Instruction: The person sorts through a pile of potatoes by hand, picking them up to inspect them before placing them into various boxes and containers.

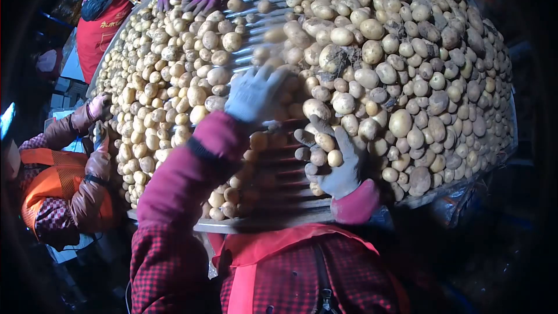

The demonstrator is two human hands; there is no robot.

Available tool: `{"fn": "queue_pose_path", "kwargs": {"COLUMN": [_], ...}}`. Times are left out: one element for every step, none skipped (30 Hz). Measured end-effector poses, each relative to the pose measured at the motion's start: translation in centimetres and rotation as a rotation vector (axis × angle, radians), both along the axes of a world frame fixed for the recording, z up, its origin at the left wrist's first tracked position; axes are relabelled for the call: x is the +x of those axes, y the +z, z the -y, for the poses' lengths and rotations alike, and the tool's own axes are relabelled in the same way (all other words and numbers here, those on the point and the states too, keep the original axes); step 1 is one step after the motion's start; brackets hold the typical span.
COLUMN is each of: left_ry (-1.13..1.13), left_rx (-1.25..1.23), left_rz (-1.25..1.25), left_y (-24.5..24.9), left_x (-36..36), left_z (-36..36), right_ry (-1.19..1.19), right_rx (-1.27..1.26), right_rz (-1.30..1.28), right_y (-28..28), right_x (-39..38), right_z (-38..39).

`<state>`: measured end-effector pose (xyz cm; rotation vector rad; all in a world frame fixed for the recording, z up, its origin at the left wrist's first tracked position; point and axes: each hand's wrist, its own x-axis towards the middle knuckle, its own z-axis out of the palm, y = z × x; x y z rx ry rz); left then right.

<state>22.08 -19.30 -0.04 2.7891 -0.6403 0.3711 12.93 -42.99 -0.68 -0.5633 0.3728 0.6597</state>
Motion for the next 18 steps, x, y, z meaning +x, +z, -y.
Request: {"fn": "queue_pose_path", "kwargs": {"left_ry": [0.070,0.137,0.192,0.245,0.259,0.280,0.303,0.330,0.403,0.477,0.454,0.420,0.381,0.337,0.336,0.318,0.242,0.040], "left_rx": [0.115,0.230,0.290,0.352,0.339,0.341,0.346,0.348,0.312,0.276,0.251,0.163,0.080,-0.001,-0.031,-0.123,-0.249,-0.355], "left_rz": [-0.073,-0.148,-0.174,-0.203,-0.219,-0.213,-0.244,-0.280,-0.351,-0.421,-0.450,-0.350,-0.250,-0.151,-0.023,-0.032,-0.089,-0.085], "left_y": [-1.0,-2.0,-3.0,-3.0,-2.9,-2.9,-3.0,-2.7,-2.5,-1.5,-0.9,-1.5,-2.8,-3.0,-3.4,-2.0,0.1,1.9], "left_x": [2.0,3.8,5.4,6.3,6.7,6.8,7.2,7.4,7.4,7.2,7.0,6.7,6.2,5.6,4.6,3.3,1.7,0.0], "left_z": [0.1,0.3,0.3,0.2,-0.5,-1.3,-3.0,-4.3,-5.3,-6.0,-6.8,-8.1,-9.4,-9.7,-9.5,-8.4,-6.7,-5.1], "right_ry": [0.009,0.010,0.018,0.026,0.019,0.015,0.012,0.004,-0.003,0.007,0.018,0.014,0.006,-0.005,0.030,0.066,0.101,0.100], "right_rx": [-0.030,-0.004,-0.029,-0.052,-0.006,0.042,0.091,0.085,0.078,0.051,0.024,0.069,0.116,0.164,0.102,0.042,-0.018,0.019], "right_rz": [-0.014,0.033,0.039,0.042,0.038,0.036,0.030,0.003,-0.021,-0.014,-0.008,-0.017,-0.028,-0.039,-0.007,0.027,0.059,0.030], "right_y": [0.0,-0.1,0.0,0.2,0.0,-0.2,-0.5,-0.7,-0.7,-0.4,-0.1,-0.2,-0.6,-0.8,-0.9,-0.9,-0.8,-0.7], "right_x": [0.1,0.0,0.2,0.2,0.3,0.4,0.4,0.3,0.3,0.4,0.3,0.4,0.3,0.1,-0.1,0.0,0.0,-0.1], "right_z": [0.0,0.0,0.1,0.1,0.2,0.3,0.3,0.3,0.4,0.4,0.3,0.3,0.3,0.4,0.4,0.4,0.2,-0.1]}}
